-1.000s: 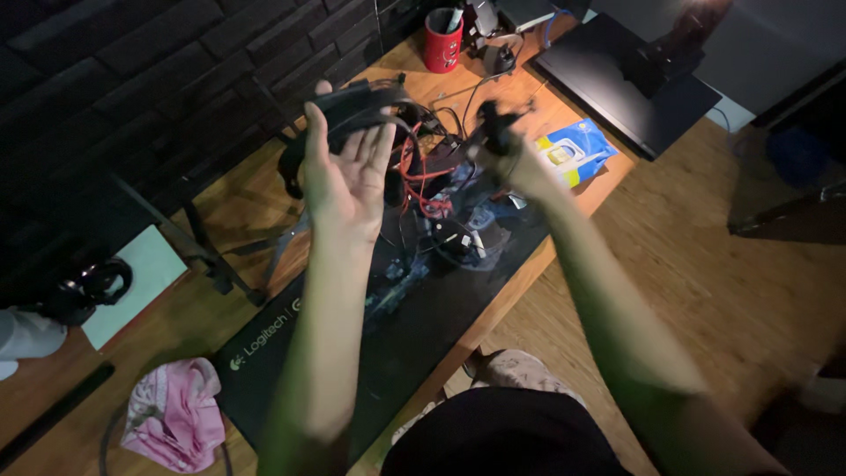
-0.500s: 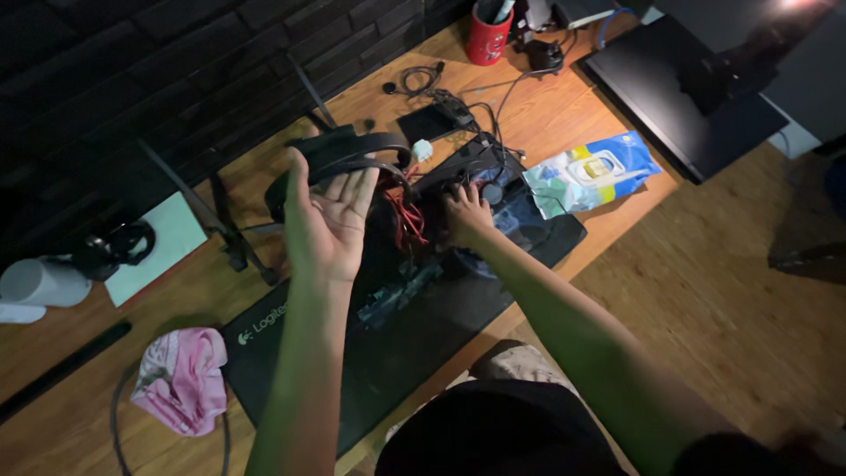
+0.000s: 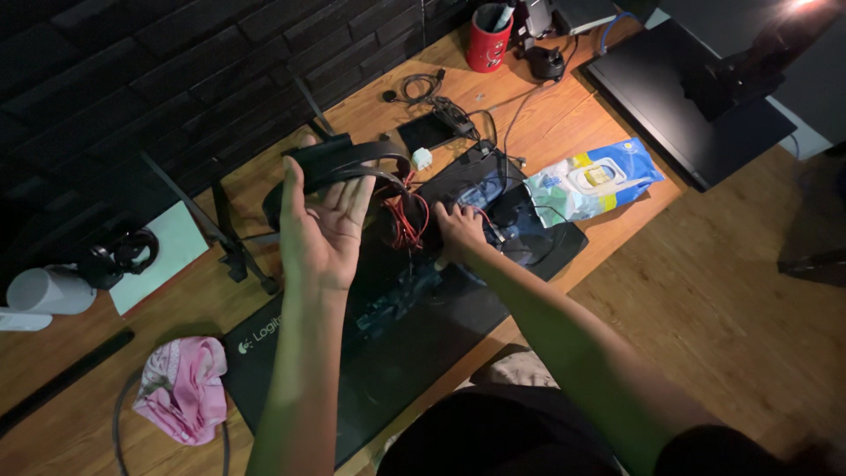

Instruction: The person clears a cluttered desk by moving cables, a headset, and a red cup aside. They then use a small brush to sweep the mousepad and surrounding desk surface, and finally wipe the area with a cloth.

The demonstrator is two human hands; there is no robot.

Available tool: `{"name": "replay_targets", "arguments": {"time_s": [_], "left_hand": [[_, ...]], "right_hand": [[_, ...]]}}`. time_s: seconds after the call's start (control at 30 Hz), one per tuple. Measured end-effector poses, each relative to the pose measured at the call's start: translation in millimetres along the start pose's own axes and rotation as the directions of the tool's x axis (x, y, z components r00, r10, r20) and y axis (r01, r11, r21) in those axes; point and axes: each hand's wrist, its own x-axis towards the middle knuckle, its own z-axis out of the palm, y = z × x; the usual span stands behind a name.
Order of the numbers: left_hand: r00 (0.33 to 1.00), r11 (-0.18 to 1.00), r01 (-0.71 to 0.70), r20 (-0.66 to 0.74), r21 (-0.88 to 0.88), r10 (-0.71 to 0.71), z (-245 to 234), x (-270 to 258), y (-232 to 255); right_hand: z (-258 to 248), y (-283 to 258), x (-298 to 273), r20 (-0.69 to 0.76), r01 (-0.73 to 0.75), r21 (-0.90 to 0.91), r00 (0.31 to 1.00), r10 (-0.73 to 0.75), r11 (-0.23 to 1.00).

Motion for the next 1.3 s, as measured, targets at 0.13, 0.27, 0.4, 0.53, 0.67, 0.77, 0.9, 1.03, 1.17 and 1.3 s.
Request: {"name": "replay_targets", "arguments": {"time_s": [0.13,0.27,0.4,0.53,0.67,0.77,0.9,1.03,1.17,1.3], "left_hand": [[1.0,1.0,-0.006,0.02,0.001,0.006,-1.5,1.0,-1.2],[1.0,1.0,-0.001,0.01,-0.007,0.001,-4.1,0.3,-3.6],[1.0,1.0,0.004,-0.004,-0.023,-0.005,-5.6,1.7,-4.7],[1.0,1.0,-0.003,0.005,-0.011,0.003,-7.4,-2.1,-3.9],[0.998,0.988,0.047,-0.025,-0.144,-0.051,-2.3,-0.7,-1.2],[0.999,0.993,0.034,-0.013,-0.114,-0.036,3.1,-1.6,-1.6],[0.999,0.996,-0.013,0.043,-0.086,0.017,11.6,-2.8,-3.2],[0.998,0.993,-0.017,0.051,-0.118,0.023,17.8,-4.6,0.1],[0.998,0.989,-0.07,0.0,-0.133,0.071,22.7,-9.5,6.9],[0.996,0.989,-0.084,0.002,-0.121,0.085,21.8,-16.7,18.1]], "right_hand": [[9.5,2.0,2.9,-0.033,-0.014,0.076,0.999,0.017,0.997],[20.8,10.5,8.1,-0.009,-0.018,0.066,1.0,0.019,0.998],[24.4,20.9,6.4,-0.082,0.085,-0.001,0.993,-0.085,0.996],[-0.6,27.9,-5.6,-0.184,0.234,0.121,0.96,-0.21,0.965],[-63.5,23.0,-10.0,-0.081,0.043,0.207,0.996,-0.026,0.977],[-109.6,14.2,-20.4,-0.028,-0.031,0.421,0.998,0.047,0.907],[-157.9,11.2,-38.8,-0.285,0.25,0.469,0.951,-0.123,0.847],[-198.6,7.9,-60.2,-0.422,0.39,0.514,0.891,-0.171,0.764],[-231.7,4.3,-86.4,-0.167,0.032,0.716,0.978,0.127,0.697],[-242.8,6.4,-100.5,-0.517,0.426,0.624,0.854,-0.063,0.656]]}}
